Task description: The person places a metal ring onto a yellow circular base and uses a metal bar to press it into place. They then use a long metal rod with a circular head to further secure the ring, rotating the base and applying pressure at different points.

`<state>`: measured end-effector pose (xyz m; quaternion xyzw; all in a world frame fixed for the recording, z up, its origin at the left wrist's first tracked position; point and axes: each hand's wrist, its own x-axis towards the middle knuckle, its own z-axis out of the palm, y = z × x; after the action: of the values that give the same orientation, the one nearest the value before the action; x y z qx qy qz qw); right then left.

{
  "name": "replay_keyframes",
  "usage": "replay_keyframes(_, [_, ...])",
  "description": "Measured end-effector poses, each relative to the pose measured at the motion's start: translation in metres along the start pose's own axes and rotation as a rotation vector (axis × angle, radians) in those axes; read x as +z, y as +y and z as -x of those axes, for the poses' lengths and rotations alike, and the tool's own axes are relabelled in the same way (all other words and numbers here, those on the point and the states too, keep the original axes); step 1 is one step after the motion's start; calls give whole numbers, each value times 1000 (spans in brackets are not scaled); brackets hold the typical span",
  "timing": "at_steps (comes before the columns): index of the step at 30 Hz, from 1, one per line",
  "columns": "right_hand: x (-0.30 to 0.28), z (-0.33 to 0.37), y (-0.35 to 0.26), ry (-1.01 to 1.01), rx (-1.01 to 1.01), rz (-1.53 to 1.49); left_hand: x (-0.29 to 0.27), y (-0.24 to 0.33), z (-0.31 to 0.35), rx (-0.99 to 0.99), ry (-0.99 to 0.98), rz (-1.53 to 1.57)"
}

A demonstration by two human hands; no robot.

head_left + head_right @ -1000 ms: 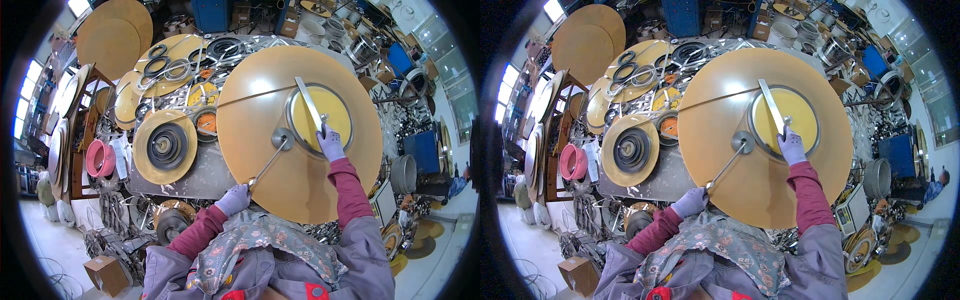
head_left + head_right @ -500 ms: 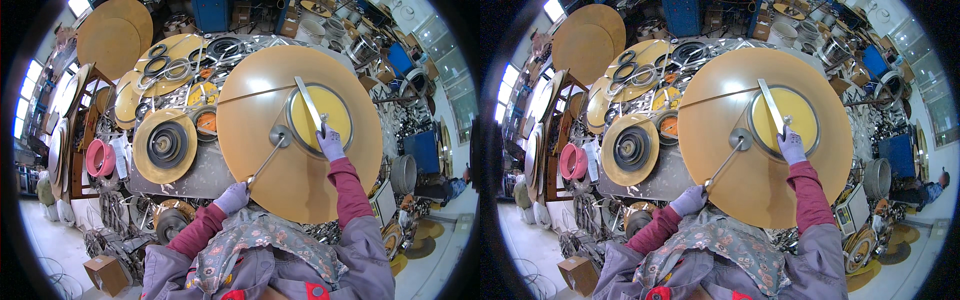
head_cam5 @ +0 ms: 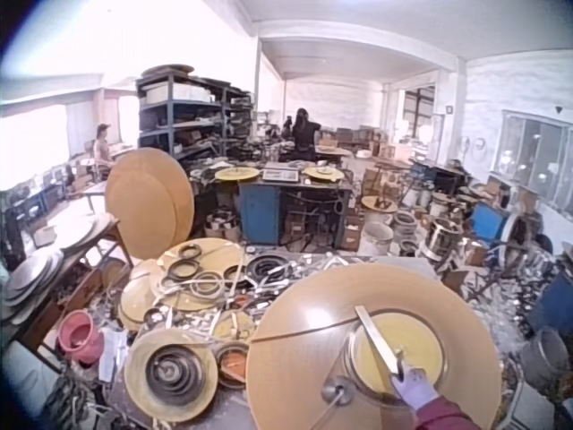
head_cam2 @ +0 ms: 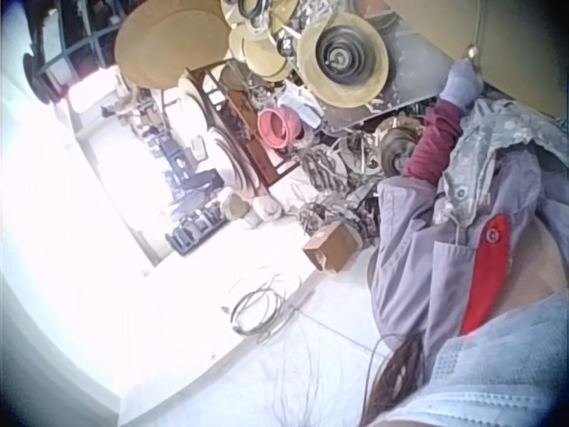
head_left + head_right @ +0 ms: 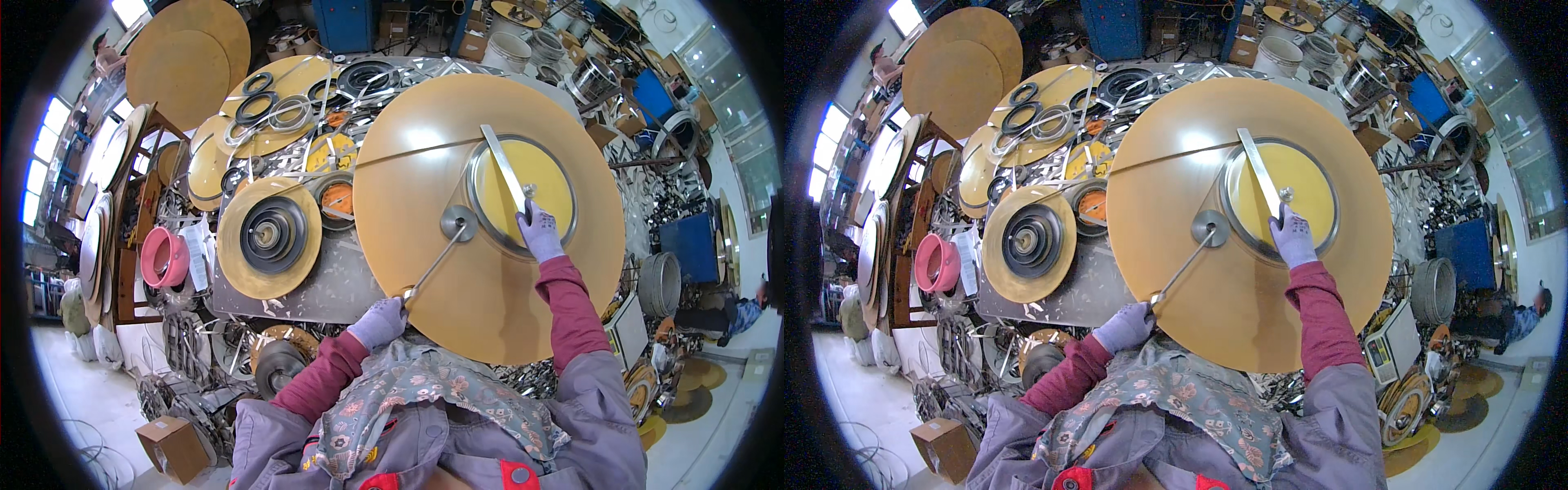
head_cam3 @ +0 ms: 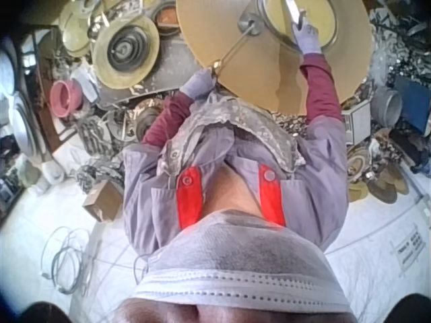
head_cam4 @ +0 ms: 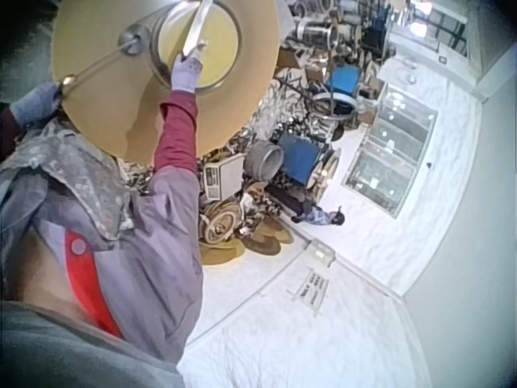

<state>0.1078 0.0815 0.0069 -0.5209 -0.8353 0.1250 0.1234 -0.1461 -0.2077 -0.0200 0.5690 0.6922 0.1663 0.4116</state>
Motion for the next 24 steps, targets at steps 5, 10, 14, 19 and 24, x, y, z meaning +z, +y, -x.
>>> replay_keyframes(5, [0, -1, 1, -31, 14, -2, 1, -1, 1, -3, -4, -22])
replay_keyframes(10, [6, 0, 8, 6, -18, 4, 3, -1, 2, 7, -5, -10])
replay_keyframes(14, [4, 0, 3, -2, -8, 10, 2, 4, 4, -4, -17, 0])
replay_keyframes(19, [4, 1, 2, -2, -14, 18, 4, 5, 5, -3, -26, -28])
replay_keyframes(24, [6, 2, 7, 15, -25, 12, 4, 9, 7, 3, -35, -31])
